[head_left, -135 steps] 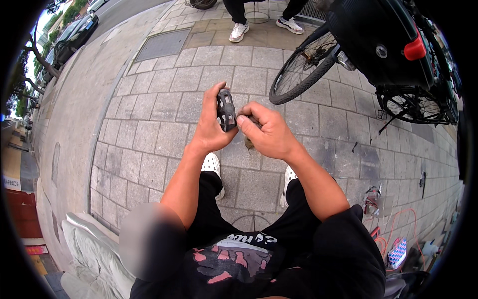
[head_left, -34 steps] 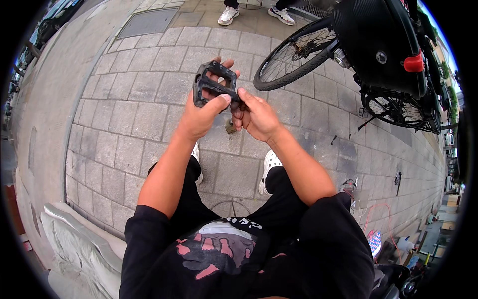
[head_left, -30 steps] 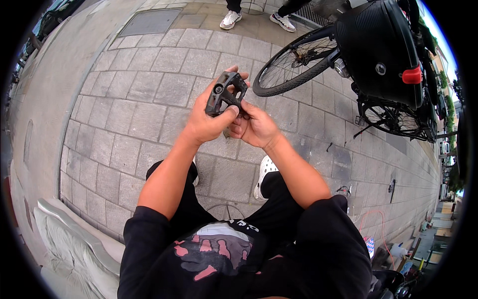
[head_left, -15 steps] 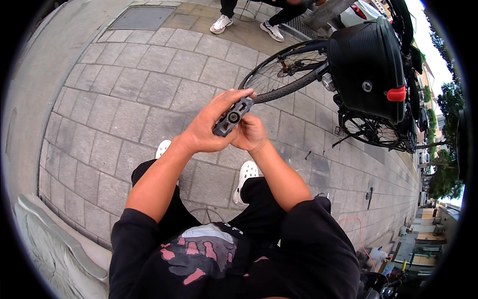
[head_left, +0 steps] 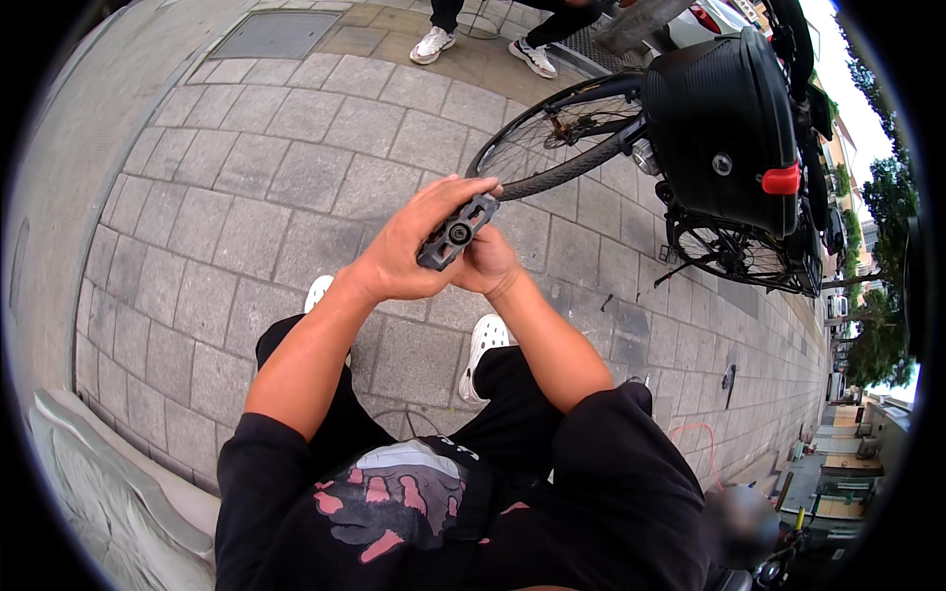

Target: The person sits on the sidewalk and uses a hammer to tap a bicycle pedal. They repeatedly inspect the pedal by hand, rotating the axle and checking the mechanism.

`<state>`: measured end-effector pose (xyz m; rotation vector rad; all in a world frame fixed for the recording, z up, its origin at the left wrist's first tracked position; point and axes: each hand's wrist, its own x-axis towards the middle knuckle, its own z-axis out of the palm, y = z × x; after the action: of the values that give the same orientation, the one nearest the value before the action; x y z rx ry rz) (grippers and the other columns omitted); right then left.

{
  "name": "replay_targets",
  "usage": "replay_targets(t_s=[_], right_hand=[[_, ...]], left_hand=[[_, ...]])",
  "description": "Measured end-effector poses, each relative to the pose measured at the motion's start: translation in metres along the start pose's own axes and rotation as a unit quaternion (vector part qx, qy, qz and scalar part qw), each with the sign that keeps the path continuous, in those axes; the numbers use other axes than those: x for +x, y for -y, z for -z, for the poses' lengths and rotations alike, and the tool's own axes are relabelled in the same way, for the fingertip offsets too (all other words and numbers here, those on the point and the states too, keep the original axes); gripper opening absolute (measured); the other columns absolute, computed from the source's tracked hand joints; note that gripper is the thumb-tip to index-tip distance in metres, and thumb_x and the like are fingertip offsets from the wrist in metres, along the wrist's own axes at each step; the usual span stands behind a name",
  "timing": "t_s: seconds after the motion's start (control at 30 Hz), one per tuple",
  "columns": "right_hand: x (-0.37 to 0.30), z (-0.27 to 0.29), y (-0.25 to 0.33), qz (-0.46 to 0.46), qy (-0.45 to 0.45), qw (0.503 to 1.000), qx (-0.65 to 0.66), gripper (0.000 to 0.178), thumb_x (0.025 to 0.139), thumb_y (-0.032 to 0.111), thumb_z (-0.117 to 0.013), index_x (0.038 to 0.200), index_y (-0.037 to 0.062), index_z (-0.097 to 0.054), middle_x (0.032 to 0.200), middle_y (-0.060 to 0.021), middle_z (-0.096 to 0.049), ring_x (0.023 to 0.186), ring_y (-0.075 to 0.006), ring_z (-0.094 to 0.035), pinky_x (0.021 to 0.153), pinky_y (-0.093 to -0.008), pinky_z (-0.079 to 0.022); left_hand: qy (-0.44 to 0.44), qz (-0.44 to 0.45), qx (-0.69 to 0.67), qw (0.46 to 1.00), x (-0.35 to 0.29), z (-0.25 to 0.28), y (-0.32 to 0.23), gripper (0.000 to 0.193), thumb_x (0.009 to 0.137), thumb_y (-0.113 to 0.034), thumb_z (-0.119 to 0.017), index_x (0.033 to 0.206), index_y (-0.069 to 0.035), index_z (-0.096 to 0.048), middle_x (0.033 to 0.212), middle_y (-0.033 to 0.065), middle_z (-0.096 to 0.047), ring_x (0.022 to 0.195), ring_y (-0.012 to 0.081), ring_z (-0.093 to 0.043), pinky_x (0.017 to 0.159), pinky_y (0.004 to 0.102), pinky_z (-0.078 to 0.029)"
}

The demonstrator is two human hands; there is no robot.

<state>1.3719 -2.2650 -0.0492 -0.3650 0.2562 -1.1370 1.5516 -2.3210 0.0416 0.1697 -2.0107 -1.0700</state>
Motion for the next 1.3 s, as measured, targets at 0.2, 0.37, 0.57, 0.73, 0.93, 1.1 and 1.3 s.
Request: replay_targets(t_s=[0.2,0.37,0.57,0.73,0.93,1.1,1.3], right_hand=[[0.000,0.009,-0.002,-0.006,-0.056,0.996,-0.065,0.043,0.113,0.042,-0.046,0.139,0.0095,-0.058,0.132,-0.0091,-0.069,0.122,-0.0268,-0.069,0.104,-0.0500,-0.057],[-0.002,0.011,-0.001,-0.005,-0.050,0.998,-0.041,0.041,0.113,0.037,-0.044,0.139,0.0093,-0.058,0.132,-0.0096,-0.069,0.123,-0.0288,-0.068,0.105,-0.0508,-0.057],[-0.001,-0.007,-0.003,0.009,-0.072,0.997,-0.018,0.040,0.112,0.034,-0.046,0.141,0.0096,-0.056,0.135,-0.0101,-0.068,0.114,-0.0264,-0.069,0.090,-0.0445,-0.057],[-0.001,-0.009,-0.003,0.018,-0.047,0.998,-0.036,0.041,0.111,0.036,-0.051,0.141,0.0094,-0.056,0.132,-0.0089,-0.068,0.103,-0.0217,-0.067,0.081,-0.0387,-0.052],[0.000,-0.018,-0.002,0.033,-0.064,0.996,-0.054,0.039,0.110,0.034,-0.056,0.138,0.0076,-0.058,0.120,-0.0061,-0.068,0.098,-0.0181,-0.063,0.083,-0.0379,-0.050],[-0.001,-0.017,-0.002,0.044,-0.070,0.995,-0.052,0.037,0.110,0.033,-0.057,0.136,0.0073,-0.059,0.114,-0.0053,-0.067,0.094,-0.0169,-0.062,0.082,-0.0383,-0.050],[-0.001,0.000,0.001,0.019,0.010,1.000,-0.017,0.044,0.111,0.030,-0.054,0.150,0.0092,-0.052,0.148,-0.0114,-0.061,0.134,-0.0280,-0.060,0.107,-0.0489,-0.050]], left_hand=[[-0.001,-0.005,0.002,1.000,0.000,-0.003,0.002,0.081,0.074,0.004,-0.061,0.153,-0.003,-0.049,0.146,0.0159,-0.063,0.139,0.0325,-0.058,0.125,0.0461,-0.034],[0.001,0.027,-0.047,0.999,0.000,-0.004,0.003,0.079,0.077,0.007,-0.056,0.155,-0.001,-0.046,0.146,0.0168,-0.062,0.139,0.0295,-0.058,0.122,0.0437,-0.039],[-0.043,0.090,-0.148,0.984,-0.001,-0.003,0.007,0.079,0.080,0.009,-0.049,0.158,0.001,-0.041,0.147,0.0189,-0.060,0.137,0.0265,-0.059,0.118,0.0409,-0.044],[-0.056,0.105,-0.163,0.979,0.000,0.000,0.011,0.079,0.080,0.008,-0.048,0.158,0.003,-0.039,0.148,0.0200,-0.059,0.138,0.0269,-0.059,0.119,0.0409,-0.044],[-0.120,0.128,-0.242,0.954,0.001,0.000,0.009,0.079,0.078,0.005,-0.054,0.156,0.002,-0.045,0.143,0.0165,-0.065,0.134,0.0222,-0.061,0.117,0.0363,-0.043],[-0.073,0.118,-0.178,0.974,0.001,0.004,0.008,0.079,0.079,0.005,-0.050,0.157,0.005,-0.039,0.147,0.0209,-0.059,0.137,0.0276,-0.060,0.118,0.0414,-0.044],[-0.077,0.123,-0.184,0.972,0.002,0.002,0.008,0.078,0.080,0.004,-0.052,0.158,0.005,-0.038,0.149,0.0213,-0.058,0.138,0.0281,-0.059,0.118,0.0426,-0.044]])
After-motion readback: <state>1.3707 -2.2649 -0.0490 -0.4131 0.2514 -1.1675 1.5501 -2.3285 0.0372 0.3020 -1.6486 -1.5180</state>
